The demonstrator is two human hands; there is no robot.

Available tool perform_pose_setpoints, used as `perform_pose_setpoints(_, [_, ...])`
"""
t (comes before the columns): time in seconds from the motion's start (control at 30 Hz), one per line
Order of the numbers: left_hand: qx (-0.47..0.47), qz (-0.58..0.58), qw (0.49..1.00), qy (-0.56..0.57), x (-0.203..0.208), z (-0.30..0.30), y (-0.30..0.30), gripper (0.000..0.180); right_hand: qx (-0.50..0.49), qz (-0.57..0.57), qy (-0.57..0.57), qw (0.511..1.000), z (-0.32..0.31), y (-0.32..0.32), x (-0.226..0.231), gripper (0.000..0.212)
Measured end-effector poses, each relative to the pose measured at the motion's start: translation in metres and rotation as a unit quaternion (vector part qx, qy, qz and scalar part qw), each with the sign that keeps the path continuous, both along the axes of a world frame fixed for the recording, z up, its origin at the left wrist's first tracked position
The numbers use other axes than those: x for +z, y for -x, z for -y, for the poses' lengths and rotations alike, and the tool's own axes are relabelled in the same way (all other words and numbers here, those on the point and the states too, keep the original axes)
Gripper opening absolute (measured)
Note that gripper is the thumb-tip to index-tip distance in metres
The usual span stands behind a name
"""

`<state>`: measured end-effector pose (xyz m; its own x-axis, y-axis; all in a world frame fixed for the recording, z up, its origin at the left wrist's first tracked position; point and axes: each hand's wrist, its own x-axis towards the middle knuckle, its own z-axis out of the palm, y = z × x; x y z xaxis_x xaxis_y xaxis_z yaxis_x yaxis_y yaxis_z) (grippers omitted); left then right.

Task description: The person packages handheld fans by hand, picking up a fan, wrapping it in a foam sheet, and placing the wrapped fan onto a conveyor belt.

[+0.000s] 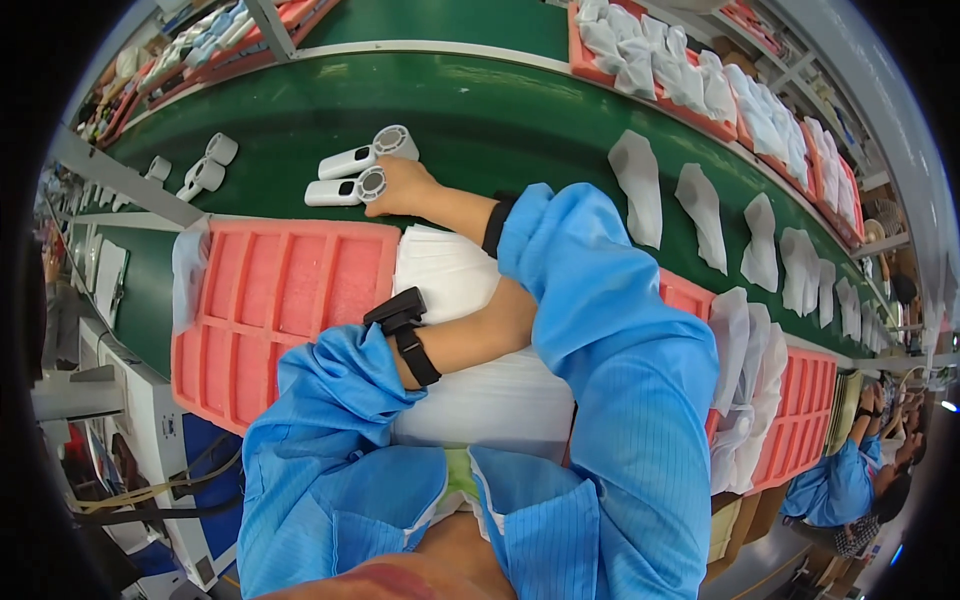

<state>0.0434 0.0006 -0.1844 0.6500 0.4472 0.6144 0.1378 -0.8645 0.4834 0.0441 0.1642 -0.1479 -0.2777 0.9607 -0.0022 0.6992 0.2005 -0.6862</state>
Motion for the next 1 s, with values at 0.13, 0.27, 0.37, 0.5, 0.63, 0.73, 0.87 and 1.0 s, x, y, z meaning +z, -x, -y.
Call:
perform_pose_setpoints(0.13, [-0.011, -0.029, 1.0, -0.004, -0.001, -0.003, 0.006, 0.017, -0.051, -0.027, -0.011, 0.998, 0.023, -0.005, 0.024, 0.064])
perform_pose_setpoints(0.27, [-0.013, -0.127, 0.992, -0.017, 0.005, -0.005, 0.004, 0.013, -0.063, -0.064, -0.173, 0.981, 0.096, -0.056, 0.079, 0.061])
perform_pose_setpoints(0.37, [-0.001, -0.103, 0.994, 0.043, 0.022, -0.01, 0.013, 0.013, -0.121, -0.118, -0.191, 0.967, 0.155, -0.094, 0.112, 0.06])
perform_pose_setpoints(0.5, [-0.06, -0.092, 0.971, 0.213, 0.046, -0.026, 0.014, 0.013, -0.244, -0.208, -0.202, 0.925, 0.219, -0.169, 0.118, 0.072])
perform_pose_setpoints(0.63, [-0.101, -0.011, 0.943, 0.318, 0.056, -0.042, 0.021, 0.011, -0.269, -0.294, -0.182, 0.899, 0.252, -0.213, 0.114, 0.076])
perform_pose_setpoints(0.73, [-0.105, -0.015, 0.933, 0.344, 0.065, -0.044, 0.022, 0.013, -0.251, -0.299, -0.196, 0.899, 0.26, -0.217, 0.118, 0.066])
perform_pose_setpoints(0.87, [-0.098, -0.013, 0.93, 0.354, 0.072, -0.044, 0.024, 0.014, -0.208, -0.285, -0.184, 0.918, 0.253, -0.213, 0.12, 0.062])
perform_pose_setpoints(1.0, [-0.088, 0.0, 0.929, 0.36, 0.078, -0.044, 0.027, 0.015, -0.186, -0.261, -0.163, 0.933, 0.247, -0.208, 0.117, 0.062])
